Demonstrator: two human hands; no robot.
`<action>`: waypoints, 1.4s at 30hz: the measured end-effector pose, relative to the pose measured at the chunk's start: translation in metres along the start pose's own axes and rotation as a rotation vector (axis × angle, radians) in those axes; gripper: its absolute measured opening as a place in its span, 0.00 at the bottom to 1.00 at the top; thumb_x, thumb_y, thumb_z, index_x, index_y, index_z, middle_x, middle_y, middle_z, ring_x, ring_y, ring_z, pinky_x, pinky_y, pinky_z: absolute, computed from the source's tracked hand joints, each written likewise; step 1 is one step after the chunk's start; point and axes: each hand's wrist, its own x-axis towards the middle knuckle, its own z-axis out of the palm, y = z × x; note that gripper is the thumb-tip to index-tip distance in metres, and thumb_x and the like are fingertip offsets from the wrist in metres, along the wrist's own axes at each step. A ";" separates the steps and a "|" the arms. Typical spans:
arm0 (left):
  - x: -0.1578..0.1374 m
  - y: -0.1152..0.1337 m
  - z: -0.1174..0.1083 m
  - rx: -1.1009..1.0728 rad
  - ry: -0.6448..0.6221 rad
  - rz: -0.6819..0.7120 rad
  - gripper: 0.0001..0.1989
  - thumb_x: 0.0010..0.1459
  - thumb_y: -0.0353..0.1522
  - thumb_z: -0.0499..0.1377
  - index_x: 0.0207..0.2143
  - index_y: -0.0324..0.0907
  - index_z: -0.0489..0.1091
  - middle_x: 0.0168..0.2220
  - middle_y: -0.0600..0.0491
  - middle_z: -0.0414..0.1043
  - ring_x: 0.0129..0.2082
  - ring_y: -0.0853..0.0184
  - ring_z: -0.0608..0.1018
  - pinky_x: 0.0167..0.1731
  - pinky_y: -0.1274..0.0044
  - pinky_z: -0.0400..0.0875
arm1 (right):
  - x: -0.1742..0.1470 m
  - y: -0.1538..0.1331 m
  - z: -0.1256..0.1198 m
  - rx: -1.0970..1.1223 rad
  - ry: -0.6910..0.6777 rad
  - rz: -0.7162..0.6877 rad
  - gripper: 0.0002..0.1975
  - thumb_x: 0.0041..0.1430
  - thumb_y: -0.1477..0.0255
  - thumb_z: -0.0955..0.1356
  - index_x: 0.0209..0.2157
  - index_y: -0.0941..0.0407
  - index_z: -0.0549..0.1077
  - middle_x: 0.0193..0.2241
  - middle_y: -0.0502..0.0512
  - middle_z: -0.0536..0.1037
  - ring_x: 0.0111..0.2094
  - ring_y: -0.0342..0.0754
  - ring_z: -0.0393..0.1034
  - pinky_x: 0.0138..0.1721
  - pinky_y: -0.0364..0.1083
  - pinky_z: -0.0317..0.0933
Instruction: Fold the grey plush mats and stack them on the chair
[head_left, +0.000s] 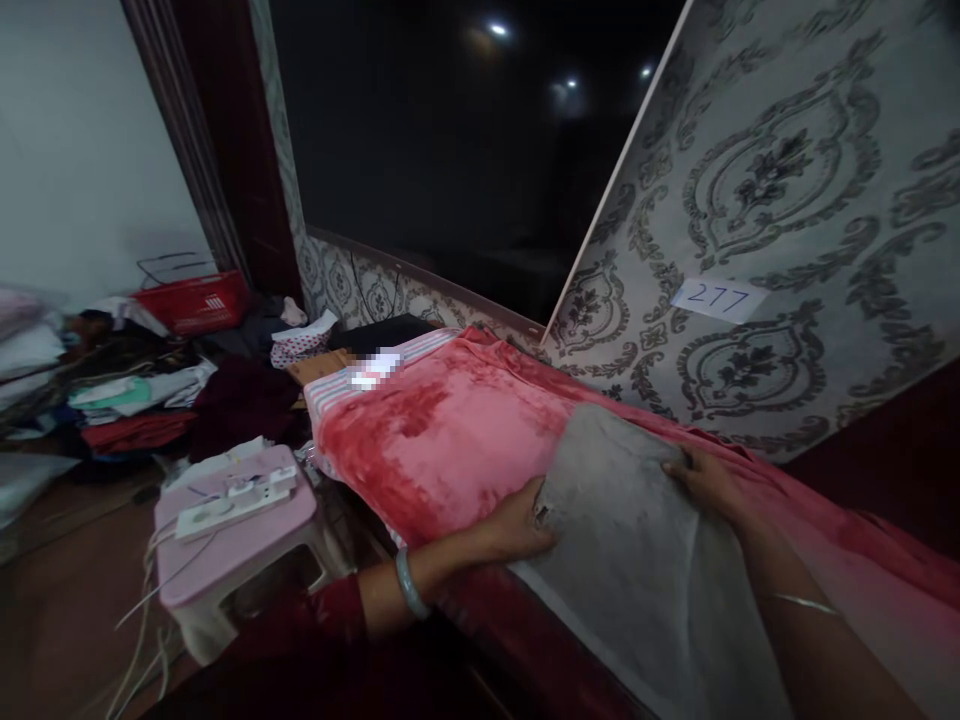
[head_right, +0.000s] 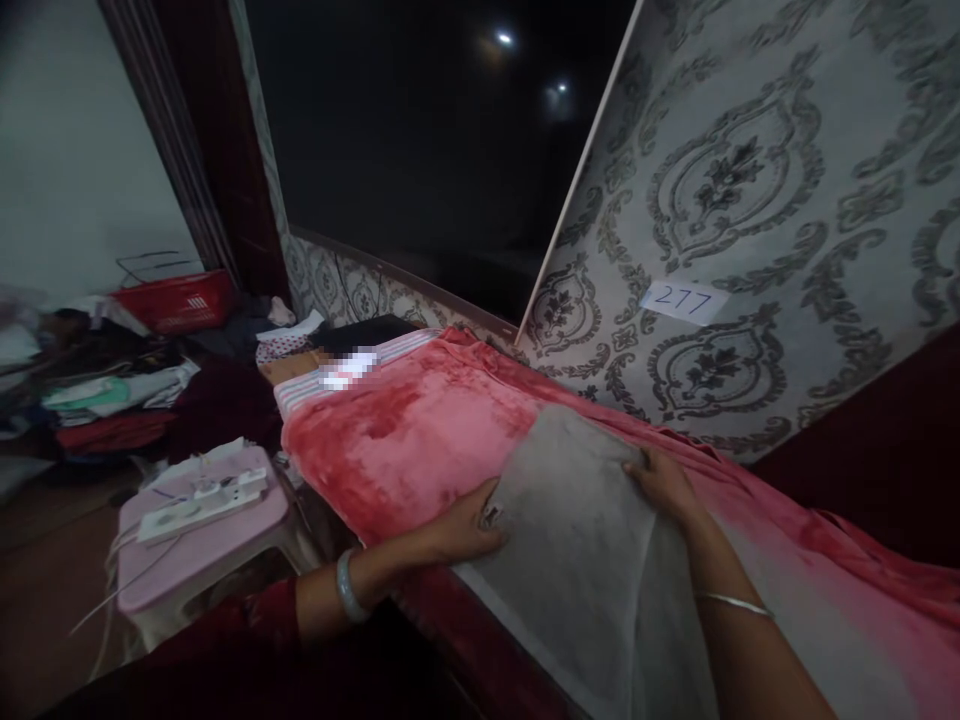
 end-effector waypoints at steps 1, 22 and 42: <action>-0.001 0.005 -0.007 -0.011 0.014 0.013 0.40 0.47 0.32 0.61 0.65 0.39 0.61 0.62 0.45 0.68 0.61 0.55 0.71 0.61 0.66 0.66 | 0.007 -0.007 -0.006 0.036 0.000 -0.005 0.10 0.47 0.70 0.70 0.34 0.54 0.78 0.35 0.57 0.83 0.37 0.55 0.78 0.41 0.49 0.70; -0.043 -0.006 -0.057 1.027 0.234 0.279 0.20 0.64 0.40 0.58 0.55 0.40 0.70 0.54 0.40 0.71 0.54 0.52 0.72 0.54 0.58 0.69 | 0.011 -0.100 0.084 0.077 -0.013 0.370 0.21 0.62 0.74 0.67 0.57 0.58 0.74 0.50 0.63 0.81 0.51 0.52 0.75 0.51 0.46 0.67; -0.033 -0.008 0.012 1.114 -0.064 0.203 0.10 0.63 0.24 0.55 0.45 0.39 0.70 0.46 0.45 0.72 0.48 0.57 0.72 0.49 0.66 0.69 | -0.002 -0.116 0.109 0.128 0.009 0.392 0.38 0.54 0.71 0.70 0.67 0.60 0.62 0.55 0.65 0.77 0.54 0.58 0.74 0.56 0.52 0.66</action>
